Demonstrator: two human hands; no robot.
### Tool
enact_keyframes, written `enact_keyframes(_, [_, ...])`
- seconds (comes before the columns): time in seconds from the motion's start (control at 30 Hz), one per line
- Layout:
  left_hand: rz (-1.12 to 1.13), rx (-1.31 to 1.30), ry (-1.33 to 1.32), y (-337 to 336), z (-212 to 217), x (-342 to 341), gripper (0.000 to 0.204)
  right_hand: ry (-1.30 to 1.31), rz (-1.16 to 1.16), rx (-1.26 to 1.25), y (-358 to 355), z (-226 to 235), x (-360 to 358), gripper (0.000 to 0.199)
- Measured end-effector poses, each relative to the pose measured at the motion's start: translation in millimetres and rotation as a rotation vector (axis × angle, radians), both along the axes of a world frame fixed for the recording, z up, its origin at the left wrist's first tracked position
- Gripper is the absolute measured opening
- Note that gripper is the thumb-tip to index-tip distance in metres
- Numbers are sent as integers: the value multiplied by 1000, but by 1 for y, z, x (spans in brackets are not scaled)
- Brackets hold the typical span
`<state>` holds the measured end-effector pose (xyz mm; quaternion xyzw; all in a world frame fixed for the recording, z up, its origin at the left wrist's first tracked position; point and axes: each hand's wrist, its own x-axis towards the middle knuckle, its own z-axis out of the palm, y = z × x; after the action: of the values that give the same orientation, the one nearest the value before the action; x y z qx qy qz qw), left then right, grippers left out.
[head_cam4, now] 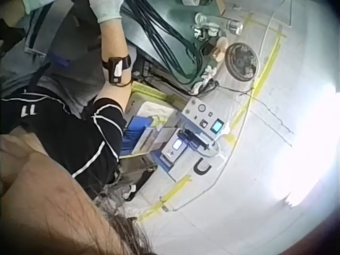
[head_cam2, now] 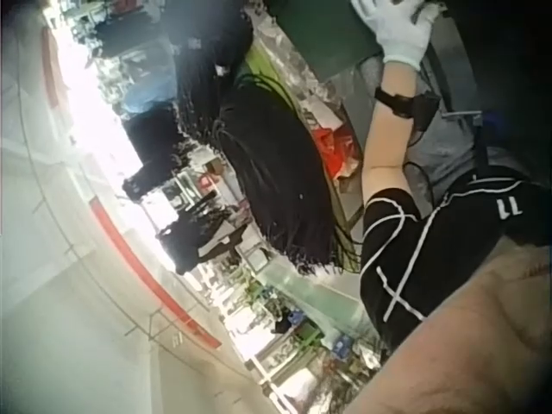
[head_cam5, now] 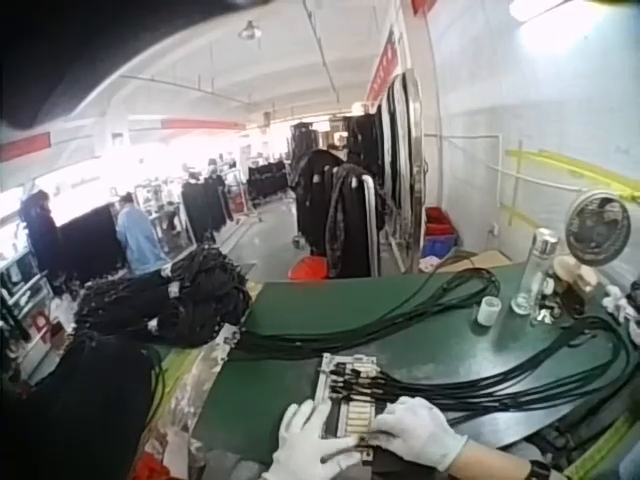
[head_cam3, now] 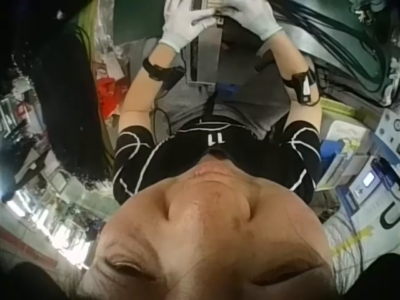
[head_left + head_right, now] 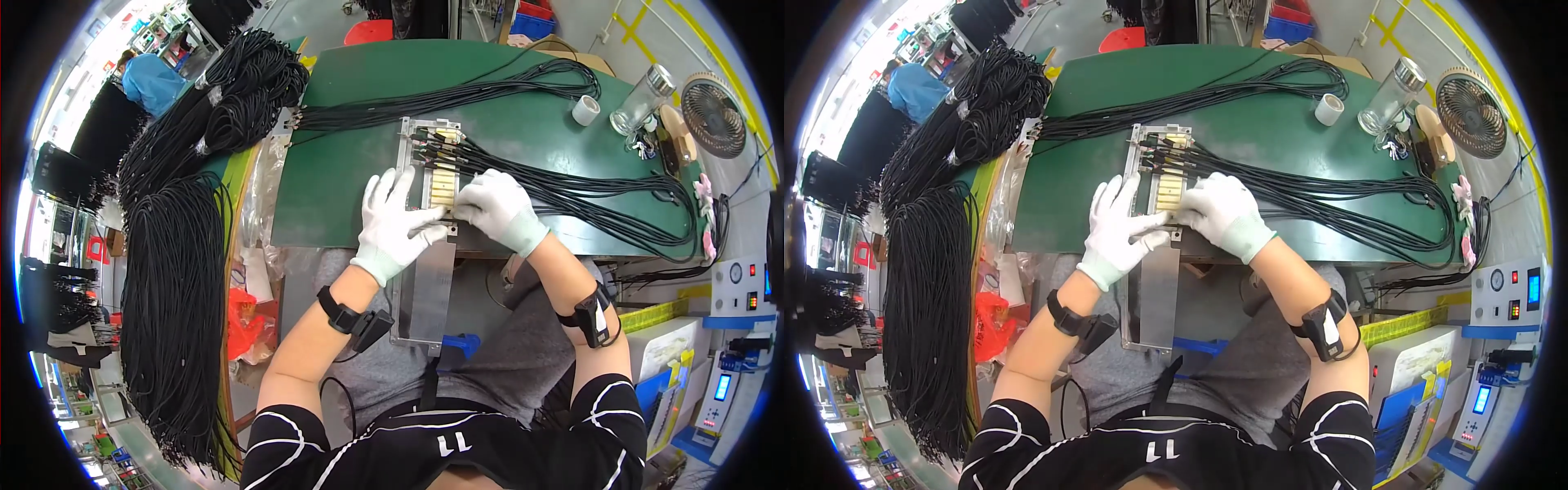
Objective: The person picks up a bundle of cables, separates them, and places the ends into a metal fixture by hand. After arranging the cables, the person moves the fixture to a machine, places it on the platform, and then removes the fixture to take the cables out.
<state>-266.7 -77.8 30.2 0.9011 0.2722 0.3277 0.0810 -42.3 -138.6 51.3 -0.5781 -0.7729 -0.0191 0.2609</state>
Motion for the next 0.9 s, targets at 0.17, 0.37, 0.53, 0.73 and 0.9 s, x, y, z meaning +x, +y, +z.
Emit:
enact_keyframes(0.17, [0, -22, 38, 4, -8, 2, 25, -70, -167, 74, 18, -1, 18, 13])
enact_keyframes(0.37, [122, -76, -120, 10, -20, -6, 26, -81, -177, -34, 18, 2, 24, 15])
enact_keyframes(0.53, [207, -274, -272, 15, -16, -8, 21, 68, 23, -23, 8, 10, 15, 17])
enact_keyframes(0.73, [-65, -182, -215, 7, -2, -2, 13, 169, 176, 103, 10, -12, -27, 16])
enact_keyframes(0.9, [59, -427, -523, 19, -19, -14, 13, 151, 112, -45, 8, 5, 10, 13])
